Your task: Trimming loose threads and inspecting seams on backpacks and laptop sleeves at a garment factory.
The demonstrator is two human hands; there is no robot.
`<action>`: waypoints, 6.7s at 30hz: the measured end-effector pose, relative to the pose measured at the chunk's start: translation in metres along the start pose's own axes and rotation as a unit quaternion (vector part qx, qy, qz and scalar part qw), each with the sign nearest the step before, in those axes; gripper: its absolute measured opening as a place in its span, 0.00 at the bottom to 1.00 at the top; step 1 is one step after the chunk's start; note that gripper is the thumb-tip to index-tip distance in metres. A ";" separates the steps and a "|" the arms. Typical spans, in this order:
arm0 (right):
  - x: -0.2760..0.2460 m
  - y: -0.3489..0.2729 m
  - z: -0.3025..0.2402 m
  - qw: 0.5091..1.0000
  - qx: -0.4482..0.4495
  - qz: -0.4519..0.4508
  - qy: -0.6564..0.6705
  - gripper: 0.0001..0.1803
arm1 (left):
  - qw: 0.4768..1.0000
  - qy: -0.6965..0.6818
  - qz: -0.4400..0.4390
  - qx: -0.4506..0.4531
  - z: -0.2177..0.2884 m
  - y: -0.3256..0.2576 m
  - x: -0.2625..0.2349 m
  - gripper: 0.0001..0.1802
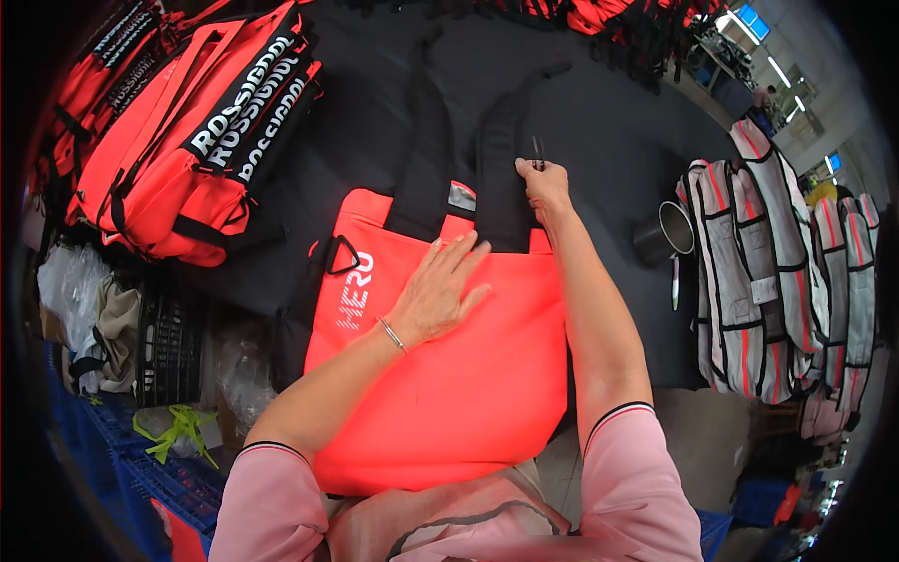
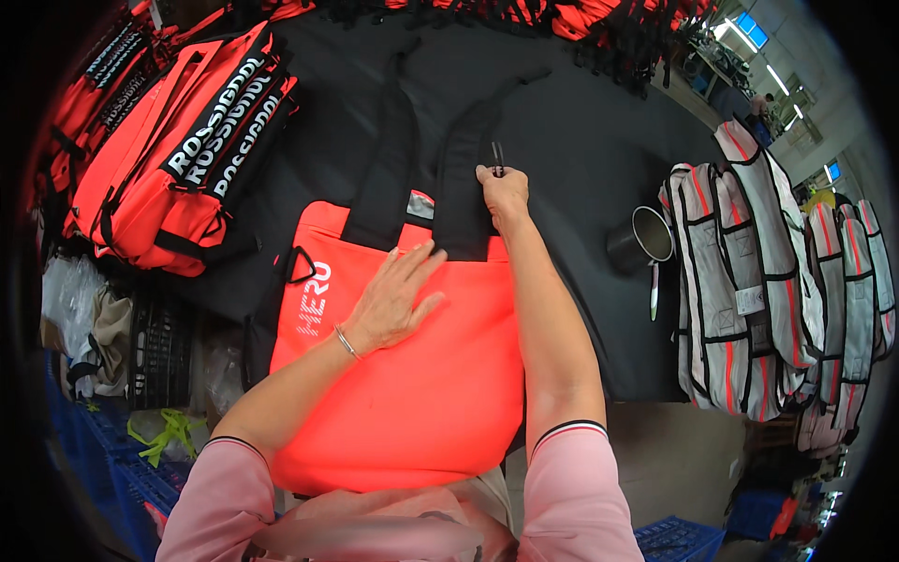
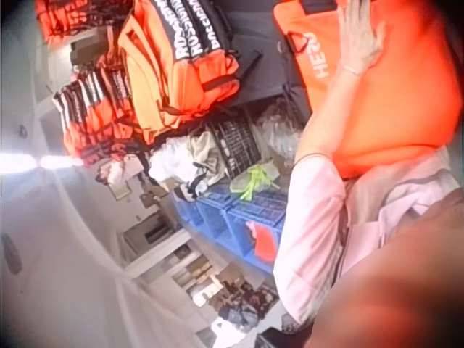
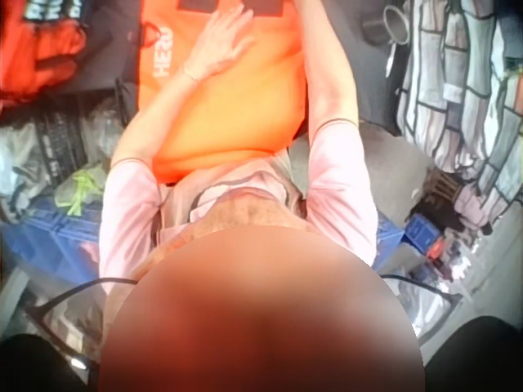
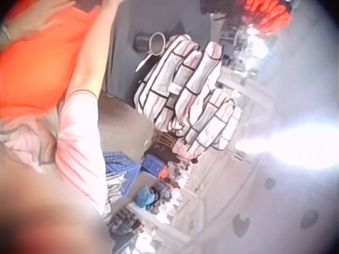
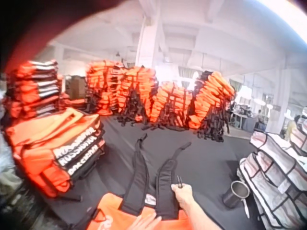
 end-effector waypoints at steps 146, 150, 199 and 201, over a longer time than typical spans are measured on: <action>-0.077 -0.338 0.173 0.846 0.225 -0.383 0.293 0.09 | 0.985 -0.021 0.150 0.087 0.138 -0.130 -0.035 0.13; -0.070 -0.344 0.163 0.892 0.194 -0.309 0.266 0.07 | 0.944 -0.169 0.281 -0.029 0.126 -0.141 -0.053 0.18; -0.052 -0.321 0.163 0.949 0.089 -0.241 0.182 0.09 | 0.679 -0.645 0.106 -0.336 0.171 -0.155 -0.035 0.10; -0.056 -0.321 0.159 0.947 0.090 -0.236 0.200 0.10 | 0.867 -0.410 0.003 -0.282 0.167 -0.144 -0.050 0.08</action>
Point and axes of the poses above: each hand's wrist, its own y-axis towards the middle knuckle, its own x-axis out of the palm, z = x × y, the point moved 3 cm from there along y, towards the middle knuckle, and after that the axes turned 14 degrees about x, right-handed, at the moved point
